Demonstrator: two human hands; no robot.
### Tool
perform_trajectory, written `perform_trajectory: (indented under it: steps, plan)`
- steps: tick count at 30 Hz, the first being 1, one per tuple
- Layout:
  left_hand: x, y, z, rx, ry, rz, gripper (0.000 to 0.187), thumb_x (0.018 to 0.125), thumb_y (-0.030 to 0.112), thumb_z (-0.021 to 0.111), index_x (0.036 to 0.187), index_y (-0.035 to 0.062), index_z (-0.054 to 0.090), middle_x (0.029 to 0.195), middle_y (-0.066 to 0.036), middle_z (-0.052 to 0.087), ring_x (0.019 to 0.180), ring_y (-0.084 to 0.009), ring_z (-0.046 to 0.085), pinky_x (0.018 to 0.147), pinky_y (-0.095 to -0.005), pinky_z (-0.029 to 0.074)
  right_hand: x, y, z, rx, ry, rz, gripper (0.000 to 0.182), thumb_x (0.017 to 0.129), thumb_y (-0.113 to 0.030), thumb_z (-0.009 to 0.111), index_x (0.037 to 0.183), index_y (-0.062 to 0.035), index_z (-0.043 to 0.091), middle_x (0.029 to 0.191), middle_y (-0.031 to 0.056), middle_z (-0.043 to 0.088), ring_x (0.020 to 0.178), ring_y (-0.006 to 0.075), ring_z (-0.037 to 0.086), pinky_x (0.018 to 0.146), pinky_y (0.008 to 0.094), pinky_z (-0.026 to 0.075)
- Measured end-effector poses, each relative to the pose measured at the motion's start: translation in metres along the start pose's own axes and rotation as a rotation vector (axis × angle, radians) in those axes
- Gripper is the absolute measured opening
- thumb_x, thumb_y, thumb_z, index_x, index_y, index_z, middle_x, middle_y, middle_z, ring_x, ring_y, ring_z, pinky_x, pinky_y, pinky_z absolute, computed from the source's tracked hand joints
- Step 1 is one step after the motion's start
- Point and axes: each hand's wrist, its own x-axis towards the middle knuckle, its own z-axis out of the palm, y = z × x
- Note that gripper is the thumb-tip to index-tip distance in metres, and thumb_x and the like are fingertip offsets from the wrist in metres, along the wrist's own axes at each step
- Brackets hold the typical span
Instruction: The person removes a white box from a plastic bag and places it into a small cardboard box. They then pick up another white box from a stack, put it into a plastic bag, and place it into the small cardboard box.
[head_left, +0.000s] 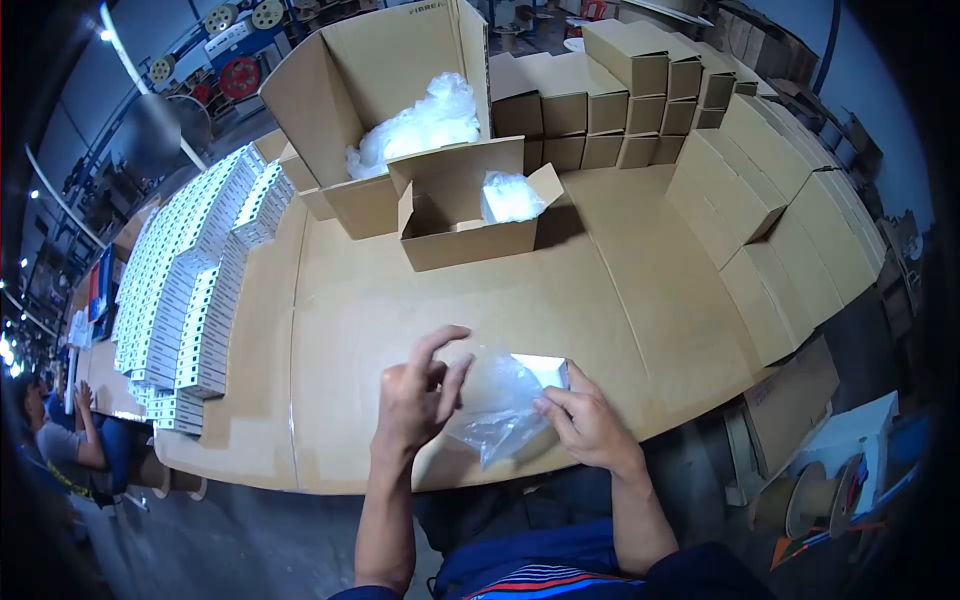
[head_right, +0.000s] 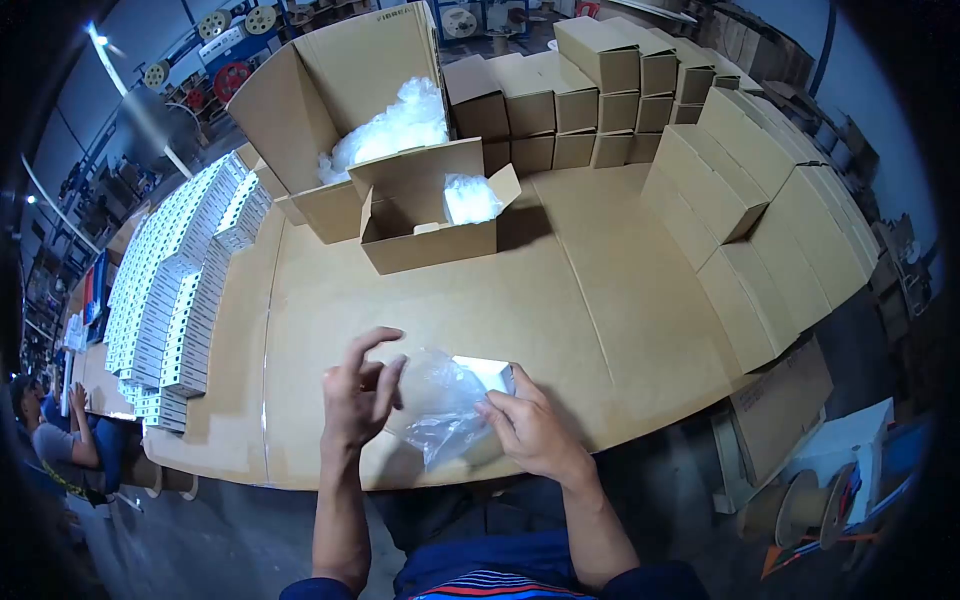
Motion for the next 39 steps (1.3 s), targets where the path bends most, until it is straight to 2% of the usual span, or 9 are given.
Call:
perform_trajectory:
  steps: [4, 6, 11, 19, 21, 27, 30, 33, 39]
  plan:
    - [0.000, -0.022, 0.015, -0.487, 0.685, -0.003, 0.024, 0.102, 0.008, 0.058, 0.123, 0.0001, 0.051, 0.085, -0.007, 0.057, 0.072, -0.0119, 0.055, 0.069, -0.0256, 0.049, 0.001, 0.010, 0.011, 0.098, 0.142, -0.010, 0.026, 0.101, -0.015, 0.061, 0.084, 0.0030, 0.068, 0.100, 0.0210, 0.056, 0.083, 0.0323, 0.059, 0.075, 0.0402, 0.047]
    - [-0.014, -0.024, 0.025, -0.628, 0.547, -0.144, 0.033, 0.102, 0.013, 0.059, 0.129, 0.0012, 0.043, 0.109, -0.011, 0.051, 0.091, -0.0138, 0.053, 0.080, -0.0278, 0.048, 0.002, 0.005, 0.016, 0.095, 0.205, 0.062, 0.028, 0.103, -0.017, 0.059, 0.084, 0.0028, 0.068, 0.100, 0.0194, 0.057, 0.083, 0.0300, 0.059, 0.075, 0.0392, 0.047]
    - [-0.053, -0.003, 0.059, -0.756, 0.134, -0.490, 0.034, 0.094, -0.007, 0.061, 0.124, -0.0001, 0.047, 0.116, -0.011, 0.063, 0.099, -0.0149, 0.066, 0.075, -0.0273, 0.055, 0.004, 0.008, 0.031, 0.125, 0.290, 0.096, 0.035, 0.106, -0.022, 0.055, 0.087, 0.0033, 0.069, 0.099, 0.0178, 0.058, 0.083, 0.0274, 0.058, 0.075, 0.0377, 0.047]
    - [-0.054, -0.012, 0.048, -1.035, 0.139, -0.439, 0.049, 0.093, -0.004, 0.067, 0.137, -0.0021, 0.045, 0.115, -0.011, 0.068, 0.109, -0.0190, 0.066, 0.097, -0.0334, 0.052, -0.004, 0.011, 0.038, 0.101, 0.291, 0.098, 0.038, 0.107, -0.025, 0.052, 0.090, 0.0052, 0.069, 0.102, 0.0207, 0.058, 0.088, 0.0310, 0.059, 0.079, 0.0400, 0.047]
    - [-0.052, -0.011, 0.049, -0.831, 0.076, -0.461, 0.051, 0.090, -0.001, 0.074, 0.134, -0.0022, 0.048, 0.114, -0.011, 0.068, 0.107, -0.0185, 0.067, 0.095, -0.0331, 0.053, -0.008, 0.005, 0.039, 0.058, 0.223, 0.186, 0.032, 0.106, -0.021, 0.052, 0.099, 0.0048, 0.071, 0.116, 0.0196, 0.063, 0.108, 0.0308, 0.063, 0.093, 0.0373, 0.048]
    - [-0.060, -0.014, 0.055, -0.580, 0.056, -0.432, 0.045, 0.086, 0.007, 0.083, 0.121, -0.0019, 0.057, 0.103, -0.011, 0.072, 0.096, -0.0168, 0.070, 0.083, -0.0298, 0.057, -0.002, 0.014, 0.005, 0.087, 0.319, 0.139, 0.030, 0.104, -0.009, 0.046, 0.118, 0.0022, 0.070, 0.131, 0.0131, 0.062, 0.120, 0.0221, 0.059, 0.106, 0.0348, 0.045]
    - [-0.066, -0.017, 0.053, -0.503, -0.030, -0.434, 0.046, 0.085, 0.005, 0.084, 0.121, -0.0001, 0.055, 0.104, -0.010, 0.069, 0.097, -0.0165, 0.070, 0.085, -0.0305, 0.057, 0.018, -0.002, -0.011, 0.222, 0.638, -0.031, 0.031, 0.100, 0.004, 0.051, 0.129, 0.0020, 0.060, 0.119, 0.0170, 0.061, 0.105, 0.0232, 0.061, 0.095, 0.0316, 0.049]
    - [-0.070, -0.016, 0.058, -0.418, -0.028, -0.363, 0.053, 0.083, 0.007, 0.086, 0.124, 0.0010, 0.052, 0.103, -0.009, 0.068, 0.096, -0.0169, 0.070, 0.084, -0.0307, 0.057, 0.027, -0.007, -0.022, 0.194, 0.519, -0.337, 0.035, 0.099, 0.006, 0.055, 0.134, 0.0030, 0.053, 0.113, 0.0150, 0.060, 0.102, 0.0205, 0.060, 0.092, 0.0306, 0.050]
    - [-0.065, -0.008, 0.053, -0.377, -0.111, -0.385, 0.058, 0.082, 0.008, 0.086, 0.127, -0.0005, 0.051, 0.109, -0.011, 0.067, 0.101, -0.0162, 0.068, 0.086, -0.0315, 0.056, 0.046, -0.031, -0.032, -0.057, 0.116, -0.434, 0.022, 0.081, -0.007, 0.084, 0.099, -0.0061, 0.072, 0.121, 0.0186, 0.056, 0.093, 0.0285, 0.065, 0.078, 0.0350, 0.054]
